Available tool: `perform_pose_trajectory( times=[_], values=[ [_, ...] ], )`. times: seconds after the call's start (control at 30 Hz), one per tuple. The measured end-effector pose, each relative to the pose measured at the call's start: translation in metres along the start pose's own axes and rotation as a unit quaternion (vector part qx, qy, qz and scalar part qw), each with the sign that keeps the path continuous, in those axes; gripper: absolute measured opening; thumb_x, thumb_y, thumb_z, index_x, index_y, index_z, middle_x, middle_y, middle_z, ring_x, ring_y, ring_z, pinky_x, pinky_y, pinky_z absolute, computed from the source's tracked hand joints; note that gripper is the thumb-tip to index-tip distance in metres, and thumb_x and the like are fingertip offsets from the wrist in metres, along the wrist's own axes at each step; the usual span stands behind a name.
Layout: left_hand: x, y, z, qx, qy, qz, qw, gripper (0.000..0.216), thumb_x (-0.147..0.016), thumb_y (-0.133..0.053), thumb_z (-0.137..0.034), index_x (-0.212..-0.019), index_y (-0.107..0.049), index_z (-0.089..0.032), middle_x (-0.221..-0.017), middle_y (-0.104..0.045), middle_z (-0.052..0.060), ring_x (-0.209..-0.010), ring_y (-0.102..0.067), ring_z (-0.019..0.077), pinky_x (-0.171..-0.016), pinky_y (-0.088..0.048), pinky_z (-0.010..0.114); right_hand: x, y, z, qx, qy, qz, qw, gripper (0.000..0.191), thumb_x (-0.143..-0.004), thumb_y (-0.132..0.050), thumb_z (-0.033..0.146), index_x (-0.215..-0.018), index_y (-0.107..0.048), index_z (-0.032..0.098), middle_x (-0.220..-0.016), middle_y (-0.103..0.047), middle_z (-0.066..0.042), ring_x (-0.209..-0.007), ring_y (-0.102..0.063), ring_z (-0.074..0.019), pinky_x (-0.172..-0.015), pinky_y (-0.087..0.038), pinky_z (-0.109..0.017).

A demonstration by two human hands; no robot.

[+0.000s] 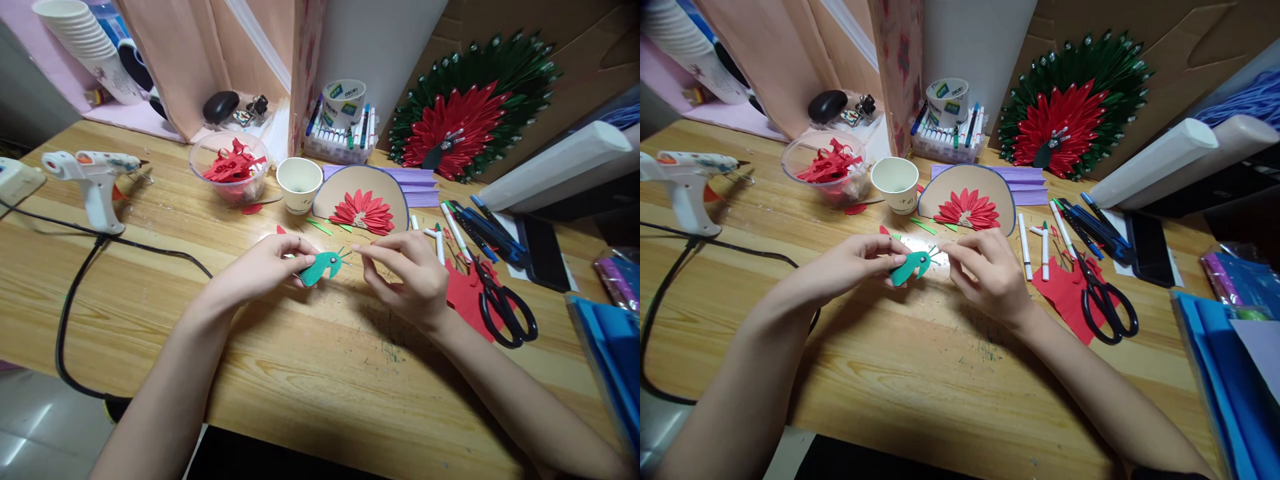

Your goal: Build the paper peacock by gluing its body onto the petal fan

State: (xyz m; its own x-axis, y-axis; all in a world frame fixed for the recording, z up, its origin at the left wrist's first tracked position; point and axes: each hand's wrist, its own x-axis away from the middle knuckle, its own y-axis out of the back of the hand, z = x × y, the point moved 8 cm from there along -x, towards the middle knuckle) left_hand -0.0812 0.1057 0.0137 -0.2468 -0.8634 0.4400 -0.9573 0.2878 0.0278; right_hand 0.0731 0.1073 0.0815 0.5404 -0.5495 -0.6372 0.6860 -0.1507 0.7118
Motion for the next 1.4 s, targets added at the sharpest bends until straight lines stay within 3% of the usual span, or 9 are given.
perform_pose_trajectory(
  times=[0.1,0.23,0.37,0.53,0.63,0.77,1.2,1.4],
  values=[
    [0.0,0.0,0.0,0.005,0.01,-0.006,1.0,0.014,-0.075,-0.061,-0.024,-0.082,-0.062,-0.011,-0.077,-0.064,0.004,-0.068,-0.059,0.0129,-0.06,-0.047,0.024,0.0,0.003,-0.014,-0.06,-0.089,-0.019,0.994,0.034,-0.083,-0.054,0.013,-0.114,-0.056,0.027,-0.082,-0.061,-0.003,-0.074,-0.058,-0.0181,-0.071,-0.046,-0.037],
    [0.0,0.002,0.003,0.002,0.024,-0.027,0.999,0.011,-0.076,-0.06,-0.022,-0.079,-0.061,-0.012,-0.076,-0.066,0.004,-0.067,-0.059,0.0127,-0.061,-0.047,0.024,0.009,-0.008,-0.049,-0.179,-0.227,-0.02,0.957,0.022,-0.089,-0.048,0.02,-0.11,-0.055,0.024,-0.09,-0.06,-0.004,-0.081,-0.06,-0.0162,-0.071,-0.048,-0.033],
    [-0.003,0.01,0.01,-0.043,0.012,-0.082,0.996,0.01,-0.078,-0.057,-0.023,-0.079,-0.06,-0.013,-0.073,-0.066,0.004,-0.062,-0.06,0.0129,-0.062,-0.047,0.026,0.015,-0.022,-0.077,-0.208,-0.29,-0.003,0.934,0.018,-0.09,-0.048,0.024,-0.107,-0.054,0.022,-0.094,-0.062,-0.004,-0.086,-0.061,-0.0161,-0.067,-0.048,-0.029],
    [-0.009,0.016,0.019,-0.126,-0.023,-0.105,0.986,0.019,-0.078,-0.056,-0.031,-0.083,-0.062,-0.013,-0.079,-0.067,0.007,-0.07,-0.062,0.0178,-0.065,-0.047,0.029,-0.008,-0.034,-0.071,-0.067,-0.165,0.069,0.982,0.008,-0.084,-0.055,0.018,-0.087,-0.062,0.02,-0.087,-0.065,-0.005,-0.083,-0.056,-0.018,-0.072,-0.044,-0.033],
    [-0.009,0.016,0.018,-0.144,-0.035,-0.103,0.984,0.022,-0.079,-0.054,-0.032,-0.086,-0.062,-0.013,-0.084,-0.067,0.008,-0.075,-0.062,0.0189,-0.069,-0.046,0.03,-0.02,-0.05,-0.069,-0.023,-0.112,0.129,0.985,0.004,-0.081,-0.059,0.015,-0.079,-0.062,0.018,-0.08,-0.063,-0.005,-0.082,-0.054,-0.0193,-0.073,-0.042,-0.034],
    [-0.009,0.015,0.016,-0.181,-0.036,-0.102,0.978,0.02,-0.079,-0.052,-0.03,-0.083,-0.062,-0.014,-0.087,-0.067,0.008,-0.08,-0.06,0.0203,-0.073,-0.044,0.031,-0.023,-0.068,-0.074,-0.025,-0.097,0.183,0.978,0.007,-0.081,-0.059,0.013,-0.075,-0.061,0.018,-0.078,-0.061,-0.005,-0.078,-0.053,-0.0183,-0.072,-0.042,-0.033],
    [-0.014,0.014,0.025,-0.234,-0.014,-0.103,0.967,0.018,-0.081,-0.047,-0.026,-0.082,-0.062,-0.016,-0.088,-0.068,0.007,-0.083,-0.06,0.0211,-0.074,-0.042,0.031,-0.019,-0.077,-0.076,-0.028,-0.083,0.166,0.982,0.01,-0.082,-0.057,0.015,-0.073,-0.057,0.019,-0.076,-0.06,-0.005,-0.075,-0.052,-0.0198,-0.069,-0.042,-0.034],
    [-0.013,0.013,0.024,-0.248,-0.018,-0.103,0.963,0.017,-0.081,-0.047,-0.026,-0.081,-0.061,-0.017,-0.086,-0.068,0.006,-0.082,-0.059,0.0205,-0.075,-0.042,0.031,-0.016,-0.075,-0.077,-0.053,-0.108,0.151,0.981,0.006,-0.083,-0.058,0.018,-0.077,-0.059,0.019,-0.077,-0.06,-0.005,-0.076,-0.052,-0.0189,-0.067,-0.041,-0.032]
  ],
)
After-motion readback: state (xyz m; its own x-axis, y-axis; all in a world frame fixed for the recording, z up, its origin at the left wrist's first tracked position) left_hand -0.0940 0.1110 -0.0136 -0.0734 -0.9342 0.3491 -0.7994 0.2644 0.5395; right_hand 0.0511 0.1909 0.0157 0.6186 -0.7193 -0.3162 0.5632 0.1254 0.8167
